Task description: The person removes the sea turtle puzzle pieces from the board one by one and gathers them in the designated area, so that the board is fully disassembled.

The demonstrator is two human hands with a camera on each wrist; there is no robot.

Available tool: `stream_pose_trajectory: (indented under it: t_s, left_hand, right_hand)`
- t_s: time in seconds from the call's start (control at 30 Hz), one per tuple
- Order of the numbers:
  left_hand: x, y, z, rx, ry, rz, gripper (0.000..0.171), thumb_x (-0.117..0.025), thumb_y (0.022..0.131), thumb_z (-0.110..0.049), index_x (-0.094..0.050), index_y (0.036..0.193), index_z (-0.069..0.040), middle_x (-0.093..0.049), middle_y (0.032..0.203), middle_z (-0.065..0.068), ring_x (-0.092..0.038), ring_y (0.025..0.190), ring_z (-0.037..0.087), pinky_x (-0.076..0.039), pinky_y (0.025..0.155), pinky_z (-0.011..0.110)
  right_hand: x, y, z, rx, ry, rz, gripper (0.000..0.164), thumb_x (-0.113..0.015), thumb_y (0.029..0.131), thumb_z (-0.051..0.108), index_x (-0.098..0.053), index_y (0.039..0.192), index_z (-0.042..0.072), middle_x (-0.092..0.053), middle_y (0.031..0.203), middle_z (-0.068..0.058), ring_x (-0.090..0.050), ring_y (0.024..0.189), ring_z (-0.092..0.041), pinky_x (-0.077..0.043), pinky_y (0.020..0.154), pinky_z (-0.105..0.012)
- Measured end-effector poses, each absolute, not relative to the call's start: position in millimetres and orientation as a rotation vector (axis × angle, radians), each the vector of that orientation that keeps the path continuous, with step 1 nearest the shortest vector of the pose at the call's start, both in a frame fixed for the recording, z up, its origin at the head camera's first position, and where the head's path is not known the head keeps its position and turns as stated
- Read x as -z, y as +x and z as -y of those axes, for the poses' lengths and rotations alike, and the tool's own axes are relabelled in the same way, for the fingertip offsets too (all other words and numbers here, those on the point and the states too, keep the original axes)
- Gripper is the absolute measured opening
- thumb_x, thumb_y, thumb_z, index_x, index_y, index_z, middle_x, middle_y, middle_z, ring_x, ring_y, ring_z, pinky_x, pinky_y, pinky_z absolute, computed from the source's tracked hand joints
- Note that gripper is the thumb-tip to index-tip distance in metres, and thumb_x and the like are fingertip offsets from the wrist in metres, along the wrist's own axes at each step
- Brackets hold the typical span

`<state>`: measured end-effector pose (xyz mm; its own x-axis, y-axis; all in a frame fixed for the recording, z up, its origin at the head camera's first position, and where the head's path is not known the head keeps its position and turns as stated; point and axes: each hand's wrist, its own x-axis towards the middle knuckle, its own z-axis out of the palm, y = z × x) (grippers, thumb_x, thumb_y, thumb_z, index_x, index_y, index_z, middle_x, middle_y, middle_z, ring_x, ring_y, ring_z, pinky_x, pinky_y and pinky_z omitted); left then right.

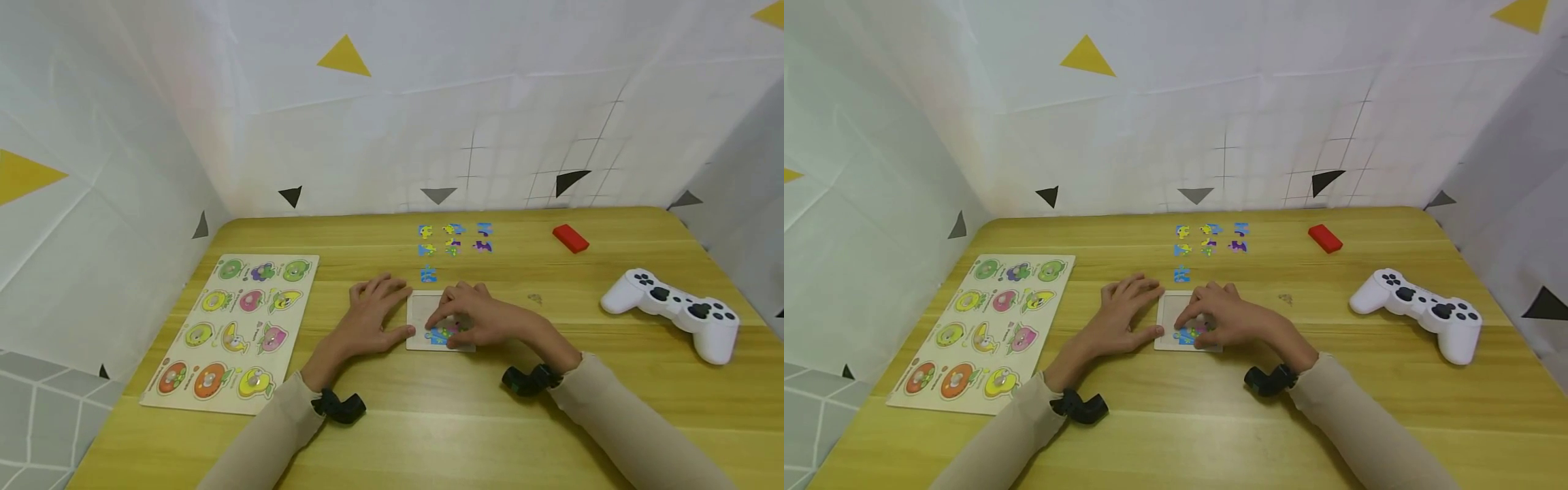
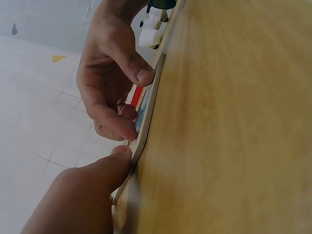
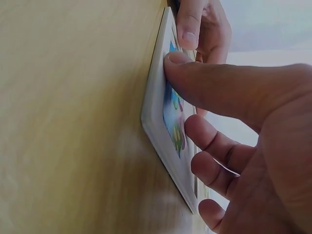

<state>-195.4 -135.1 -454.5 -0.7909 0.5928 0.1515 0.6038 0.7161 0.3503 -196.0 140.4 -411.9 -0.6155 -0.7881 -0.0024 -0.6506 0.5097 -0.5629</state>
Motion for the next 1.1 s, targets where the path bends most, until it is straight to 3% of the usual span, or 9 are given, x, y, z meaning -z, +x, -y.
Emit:
stream_pose_trajectory:
  t_s: [0.3, 1.1]
  left_hand:
    - [453.8, -195.3, 135.0, 0.608, -1.011, 2.874, 0.072, -0.058, 0.095, -0.059, -0.048, 0.153, -0.019, -0.043, 0.157, 0.003, -0.025, 0.154, 0.033, -0.018, 0.114, 0.061]
    - [453.0, -194.1, 134.8, 0.632, -1.011, 2.870, 0.071, -0.059, 0.094, -0.058, -0.049, 0.152, -0.017, -0.044, 0.156, 0.003, -0.026, 0.154, 0.032, -0.017, 0.113, 0.062]
  right_hand:
    - [412.2, -196.5, -139.8, 0.819, -1.240, -2.460, 0.035, -0.086, 0.082, 0.020, -0.074, 0.114, 0.029, -0.063, 0.092, 0.007, -0.049, 0.093, -0.017, -0.023, 0.078, -0.038]
    - [411.4, -196.2, -137.5, 0.807, -1.241, -2.472, 0.038, -0.088, 0.080, 0.027, -0.076, 0.116, 0.023, -0.066, 0.093, 0.011, -0.054, 0.091, -0.012, -0.027, 0.080, -0.035]
